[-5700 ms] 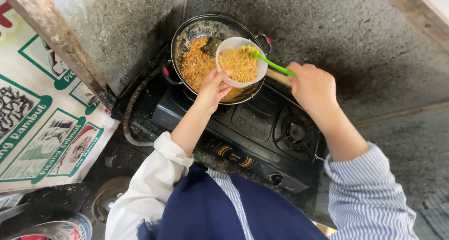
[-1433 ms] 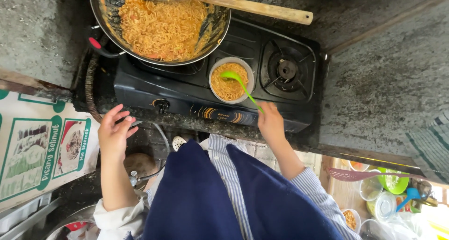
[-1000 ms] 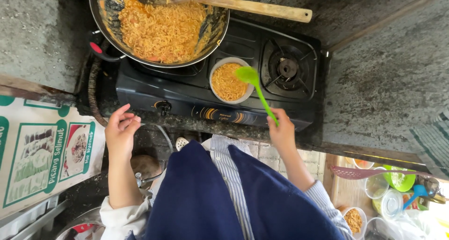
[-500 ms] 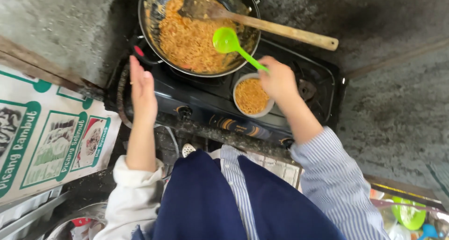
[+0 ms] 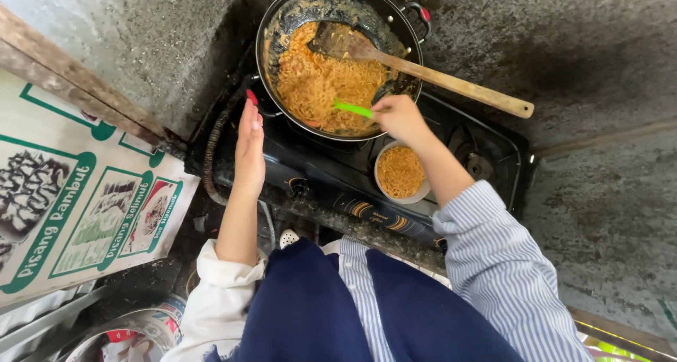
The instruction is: The person scoops cooked noodles from a wok into multiple clear plastic bowls using a green plastic spoon and a wooden spatula. The bowls are placed on a nearby table. The person repeats this process for several bowls.
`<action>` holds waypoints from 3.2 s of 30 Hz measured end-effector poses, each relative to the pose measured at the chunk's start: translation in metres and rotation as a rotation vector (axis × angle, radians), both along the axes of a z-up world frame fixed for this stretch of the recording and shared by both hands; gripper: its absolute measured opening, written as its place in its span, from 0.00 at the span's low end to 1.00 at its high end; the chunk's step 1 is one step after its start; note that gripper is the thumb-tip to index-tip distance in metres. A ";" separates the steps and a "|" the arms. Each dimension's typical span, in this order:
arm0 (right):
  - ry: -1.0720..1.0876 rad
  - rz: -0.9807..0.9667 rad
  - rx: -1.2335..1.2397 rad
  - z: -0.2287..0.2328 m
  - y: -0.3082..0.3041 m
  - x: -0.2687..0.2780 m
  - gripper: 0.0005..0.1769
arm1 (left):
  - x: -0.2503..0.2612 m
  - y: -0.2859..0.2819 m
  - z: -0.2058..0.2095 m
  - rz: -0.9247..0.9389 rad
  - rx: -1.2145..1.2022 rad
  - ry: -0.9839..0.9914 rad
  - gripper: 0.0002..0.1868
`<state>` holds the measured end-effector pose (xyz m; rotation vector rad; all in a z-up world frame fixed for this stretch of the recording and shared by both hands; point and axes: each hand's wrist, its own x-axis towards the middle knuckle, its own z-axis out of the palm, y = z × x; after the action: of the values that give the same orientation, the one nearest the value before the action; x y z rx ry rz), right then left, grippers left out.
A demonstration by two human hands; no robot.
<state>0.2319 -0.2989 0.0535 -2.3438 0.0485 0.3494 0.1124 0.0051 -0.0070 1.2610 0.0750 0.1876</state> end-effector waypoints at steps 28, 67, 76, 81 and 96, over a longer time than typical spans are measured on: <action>-0.012 -0.059 -0.034 0.104 -0.064 -0.015 0.09 | -0.040 0.001 0.029 0.071 0.074 0.063 0.31; 0.041 -0.127 -0.122 0.274 -0.128 -0.055 0.06 | -0.038 -0.030 0.058 0.077 0.067 0.198 0.39; 0.065 -0.145 -0.198 0.268 -0.173 -0.135 0.08 | -0.036 -0.036 0.035 0.067 0.040 0.226 0.38; 0.045 -0.160 -0.119 0.134 -0.202 -0.168 0.11 | -0.041 -0.042 0.013 0.059 0.009 0.103 0.28; -0.922 0.068 -1.042 -0.048 -0.150 -0.262 0.13 | -0.047 -0.153 -0.036 -0.338 0.126 0.478 0.23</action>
<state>-0.0300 -0.4490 0.0058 -3.2732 -0.3766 -0.9792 0.0651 -0.1482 -0.0429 1.4022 0.2610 -0.4095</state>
